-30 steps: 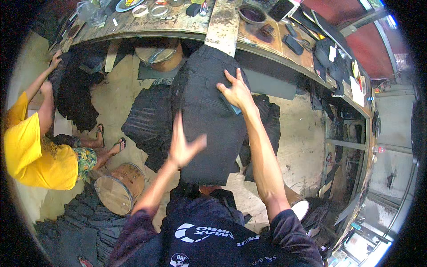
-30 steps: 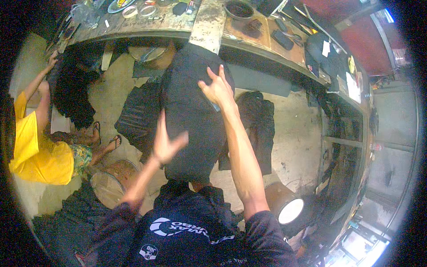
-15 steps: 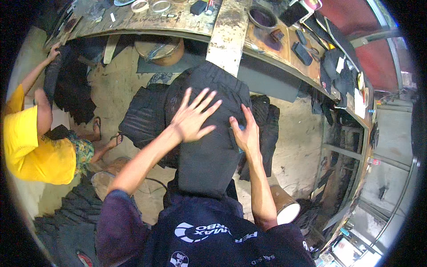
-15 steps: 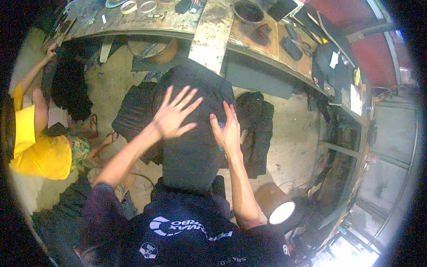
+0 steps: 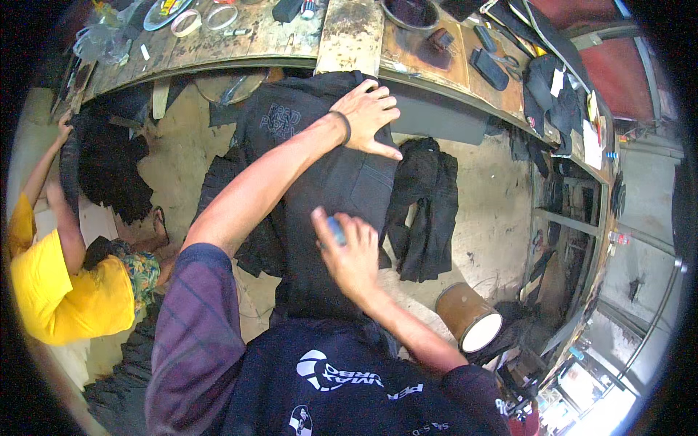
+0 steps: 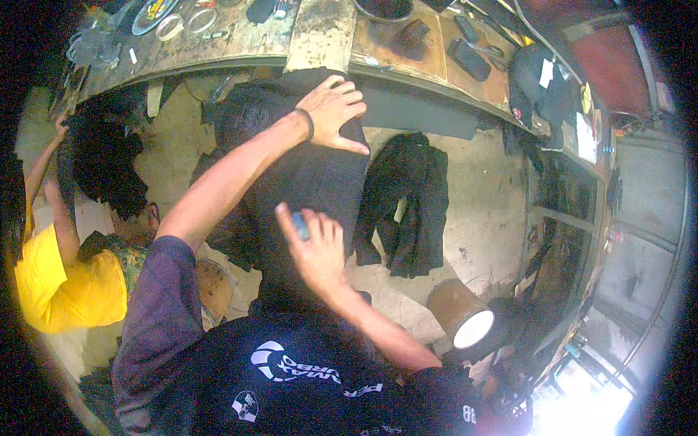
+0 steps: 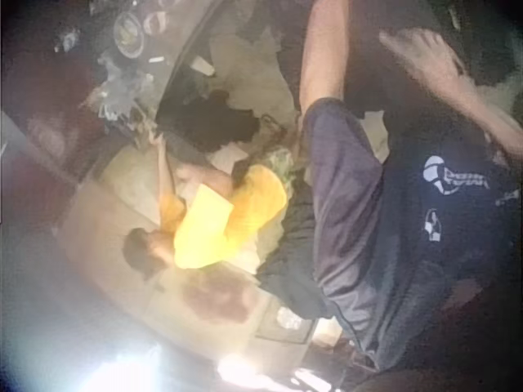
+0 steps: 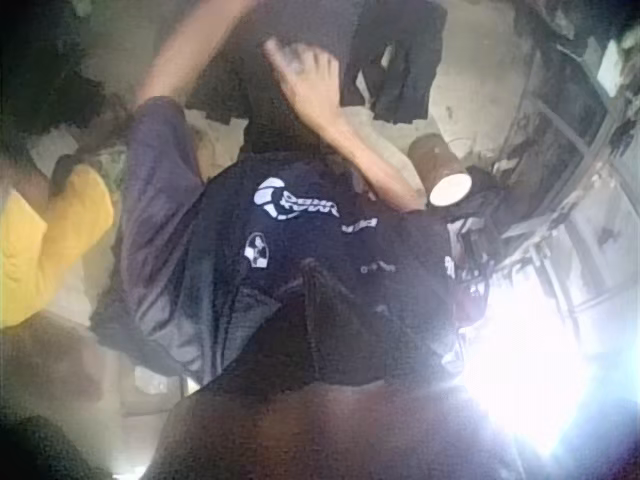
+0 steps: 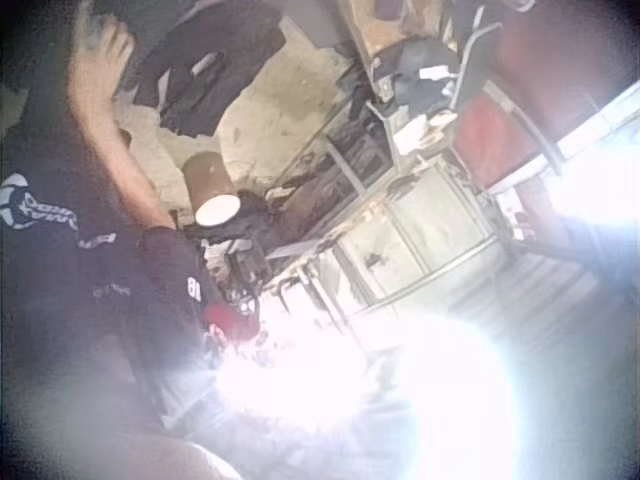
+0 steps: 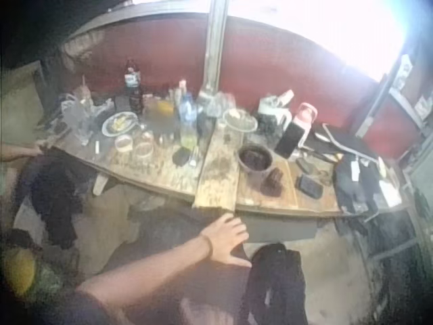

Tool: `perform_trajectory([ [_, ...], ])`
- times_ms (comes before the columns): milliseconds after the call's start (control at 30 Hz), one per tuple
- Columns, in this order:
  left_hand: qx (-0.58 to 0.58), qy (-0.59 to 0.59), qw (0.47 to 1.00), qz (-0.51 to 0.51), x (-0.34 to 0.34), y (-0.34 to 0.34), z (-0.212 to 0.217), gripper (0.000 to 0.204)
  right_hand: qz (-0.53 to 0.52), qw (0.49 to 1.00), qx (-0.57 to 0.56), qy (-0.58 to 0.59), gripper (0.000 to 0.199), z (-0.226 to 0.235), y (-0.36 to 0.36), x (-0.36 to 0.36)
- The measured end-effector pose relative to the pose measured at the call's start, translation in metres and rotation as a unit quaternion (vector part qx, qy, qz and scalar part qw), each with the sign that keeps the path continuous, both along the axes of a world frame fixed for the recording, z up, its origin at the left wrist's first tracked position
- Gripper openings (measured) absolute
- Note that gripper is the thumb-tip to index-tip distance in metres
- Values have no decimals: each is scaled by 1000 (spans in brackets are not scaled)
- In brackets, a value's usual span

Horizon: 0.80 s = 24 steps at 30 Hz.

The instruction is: The person repeatedly rubs a small blue block over the surface of black garments laid on a wooden table, flipping and repositioning them to cover different areas. The person works one garment at a time, smoothing and rubbing the fabric while another person in a yellow shirt works nearby.

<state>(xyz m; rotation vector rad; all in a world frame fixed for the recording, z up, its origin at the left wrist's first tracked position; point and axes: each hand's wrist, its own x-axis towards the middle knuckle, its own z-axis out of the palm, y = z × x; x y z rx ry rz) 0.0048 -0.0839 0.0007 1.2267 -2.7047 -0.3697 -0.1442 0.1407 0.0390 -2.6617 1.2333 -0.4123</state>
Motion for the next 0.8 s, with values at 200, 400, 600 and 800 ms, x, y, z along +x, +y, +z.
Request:
perform_trajectory([
  [200,12,-100,993,-59,-10,-38,-5,105,-99,982,70,-147,65,-20,-90,14],
  [400,26,-69,997,-22,-14,-45,-12,103,-57,983,133,-115,70,-39,-75,42],
  [600,18,-64,998,5,-14,-41,-9,97,12,974,155,-163,62,-34,-27,43],
  [800,20,-71,997,29,-18,-38,-12,96,-24,973,150,-177,79,-47,22,35],
])
